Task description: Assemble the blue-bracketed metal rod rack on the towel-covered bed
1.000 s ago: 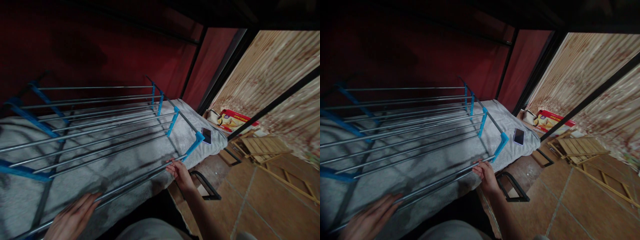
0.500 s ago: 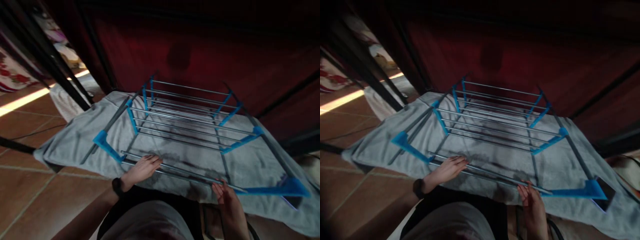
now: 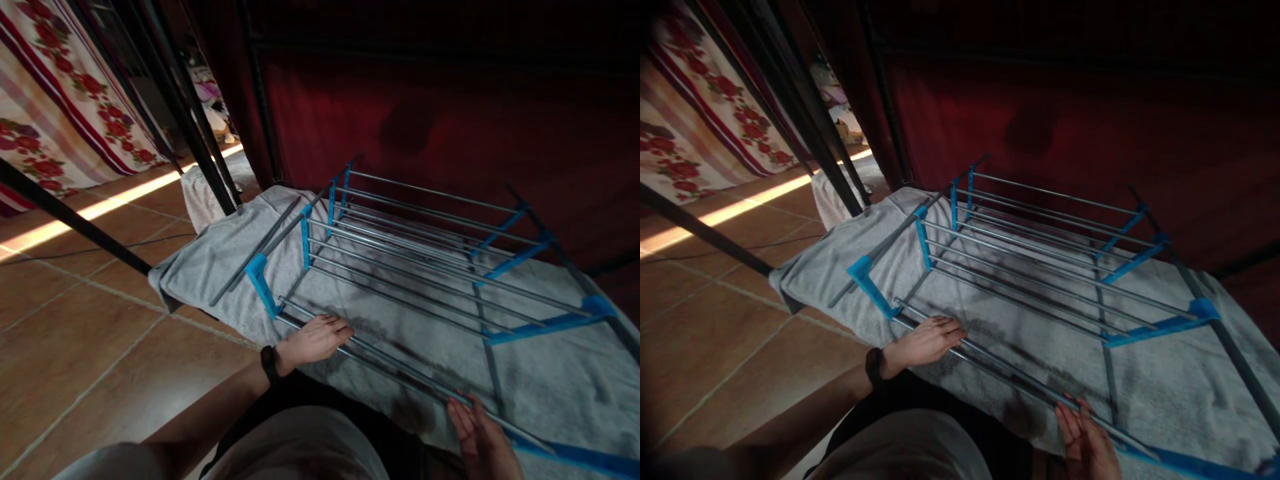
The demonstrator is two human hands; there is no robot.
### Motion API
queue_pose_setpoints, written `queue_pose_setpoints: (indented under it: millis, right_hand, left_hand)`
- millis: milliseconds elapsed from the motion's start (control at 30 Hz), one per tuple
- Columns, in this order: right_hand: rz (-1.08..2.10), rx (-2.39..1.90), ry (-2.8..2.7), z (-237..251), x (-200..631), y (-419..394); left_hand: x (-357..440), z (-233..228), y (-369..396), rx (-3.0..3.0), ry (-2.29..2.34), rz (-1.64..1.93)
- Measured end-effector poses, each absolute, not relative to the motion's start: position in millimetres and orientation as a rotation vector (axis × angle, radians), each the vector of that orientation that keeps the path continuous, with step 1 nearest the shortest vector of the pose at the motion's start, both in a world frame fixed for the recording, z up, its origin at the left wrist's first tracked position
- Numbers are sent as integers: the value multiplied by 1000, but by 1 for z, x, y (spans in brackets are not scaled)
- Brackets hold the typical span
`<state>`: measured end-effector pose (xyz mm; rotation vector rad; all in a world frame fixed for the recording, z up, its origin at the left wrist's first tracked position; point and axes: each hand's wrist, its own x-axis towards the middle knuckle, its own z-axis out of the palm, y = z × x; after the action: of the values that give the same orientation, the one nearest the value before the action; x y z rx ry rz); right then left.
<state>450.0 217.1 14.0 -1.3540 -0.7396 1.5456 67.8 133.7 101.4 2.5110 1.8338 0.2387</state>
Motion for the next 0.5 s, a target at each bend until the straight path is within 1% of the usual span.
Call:
queue_pose_setpoints:
  millis: [167,400,500]
  right_hand:
    - [1623,-1445,-523,21,449,223]
    - [1755,-1396,-619,17,410,206]
    - [1803,-1362,-649,19,393,201]
  left_hand:
    - [70,107,133,2549,1839,223]
    - [69,103,134,2539,1851,197]
    - [69,102,132,2535,1857,266]
